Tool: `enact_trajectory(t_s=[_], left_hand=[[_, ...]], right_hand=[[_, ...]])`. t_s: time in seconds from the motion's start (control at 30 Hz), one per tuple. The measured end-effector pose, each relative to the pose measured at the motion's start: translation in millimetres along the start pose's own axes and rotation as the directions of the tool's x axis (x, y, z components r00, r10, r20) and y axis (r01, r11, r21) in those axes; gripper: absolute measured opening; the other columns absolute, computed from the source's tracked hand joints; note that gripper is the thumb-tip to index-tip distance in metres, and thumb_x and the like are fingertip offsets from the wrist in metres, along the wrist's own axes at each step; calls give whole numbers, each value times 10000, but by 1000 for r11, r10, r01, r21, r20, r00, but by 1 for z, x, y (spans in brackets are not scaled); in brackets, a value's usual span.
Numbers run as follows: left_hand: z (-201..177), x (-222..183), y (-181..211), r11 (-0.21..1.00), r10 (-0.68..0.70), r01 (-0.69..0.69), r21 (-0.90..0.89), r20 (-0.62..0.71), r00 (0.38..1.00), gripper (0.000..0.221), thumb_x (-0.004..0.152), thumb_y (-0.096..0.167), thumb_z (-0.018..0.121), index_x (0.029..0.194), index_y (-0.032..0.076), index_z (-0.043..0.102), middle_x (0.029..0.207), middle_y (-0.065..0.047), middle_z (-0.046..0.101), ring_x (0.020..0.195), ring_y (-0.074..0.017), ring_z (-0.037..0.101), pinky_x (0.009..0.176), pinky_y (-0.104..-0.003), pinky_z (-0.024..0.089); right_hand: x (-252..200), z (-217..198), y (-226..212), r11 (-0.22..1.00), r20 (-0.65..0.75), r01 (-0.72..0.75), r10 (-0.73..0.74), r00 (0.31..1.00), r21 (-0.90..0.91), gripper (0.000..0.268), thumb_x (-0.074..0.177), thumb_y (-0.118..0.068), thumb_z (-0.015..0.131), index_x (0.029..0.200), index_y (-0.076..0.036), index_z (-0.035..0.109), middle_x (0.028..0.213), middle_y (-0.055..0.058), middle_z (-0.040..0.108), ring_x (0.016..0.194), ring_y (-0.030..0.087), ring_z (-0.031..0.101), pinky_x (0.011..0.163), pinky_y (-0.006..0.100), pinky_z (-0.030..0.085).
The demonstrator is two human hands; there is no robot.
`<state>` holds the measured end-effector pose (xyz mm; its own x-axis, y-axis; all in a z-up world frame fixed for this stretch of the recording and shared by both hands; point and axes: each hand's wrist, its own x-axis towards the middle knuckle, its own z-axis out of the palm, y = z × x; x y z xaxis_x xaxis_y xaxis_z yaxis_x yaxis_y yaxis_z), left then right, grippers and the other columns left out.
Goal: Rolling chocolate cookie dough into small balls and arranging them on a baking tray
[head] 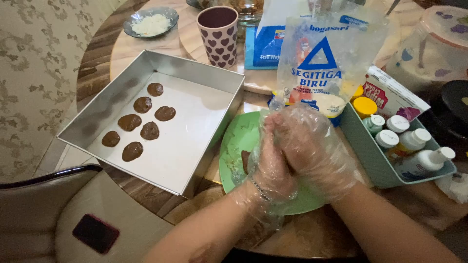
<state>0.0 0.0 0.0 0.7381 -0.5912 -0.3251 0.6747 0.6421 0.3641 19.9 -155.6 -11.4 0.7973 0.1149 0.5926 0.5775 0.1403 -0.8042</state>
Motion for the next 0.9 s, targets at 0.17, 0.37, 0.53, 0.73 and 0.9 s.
enact_trajectory(t_s=[0.17, 0.37, 0.53, 0.73, 0.9], left_hand=[[5, -8, 7, 977, 86, -13, -212, 340, 936, 733, 1048, 616, 547, 1414, -18, 587, 1533, -272, 488, 1472, -386, 428, 1279, -534, 209], [-26, 22, 18, 994, 104, -88, -58, 363, 926, 1034, 857, 976, 301, 1599, 268, 433, 1704, -25, 305, 1595, -275, 185, 1262, -537, -5], [-20, -1, 34, 975, 111, -14, -221, 431, 895, 843, 964, 876, 455, 1332, 142, 646, 1309, -105, 652, 1140, -215, 607, 773, -279, 483], [-14, -1, 36, 992, 128, -111, -68, 380, 916, 856, 951, 873, 388, 1373, 167, 624, 1245, -77, 702, 1114, -222, 636, 889, -399, 478], [-9, -6, 43, 988, 152, -153, -22, 308, 939, 977, 854, 964, 353, 1484, 245, 556, 1259, -80, 691, 915, -169, 669, 687, -271, 528]], right_hand=[[8, 2, -2, 975, 10, -71, 70, 997, 212, 664, 1066, -522, 313, 1443, -19, 527, 1523, 210, 539, 1450, 355, 510, 1253, 495, 314], [27, 56, -82, 878, -217, -375, 320, 922, -297, 271, 981, -182, 564, 1124, -3, 709, 1141, 153, 700, 1119, 325, 620, 1110, 539, 391], [24, 43, -53, 709, 341, 242, -2, 940, -663, 446, 835, -373, 788, 1220, -150, 745, 1302, 119, 678, 1324, 368, 566, 1175, 515, 368], [22, 39, -55, 712, 392, 263, 19, 920, -651, 349, 849, -336, 801, 1158, -186, 739, 1308, 99, 645, 1347, 364, 540, 1146, 526, 381], [26, 41, -62, 675, 414, 290, 26, 910, -679, 278, 767, -280, 876, 1012, -228, 755, 1243, 56, 683, 1318, 330, 584, 1110, 498, 419]])
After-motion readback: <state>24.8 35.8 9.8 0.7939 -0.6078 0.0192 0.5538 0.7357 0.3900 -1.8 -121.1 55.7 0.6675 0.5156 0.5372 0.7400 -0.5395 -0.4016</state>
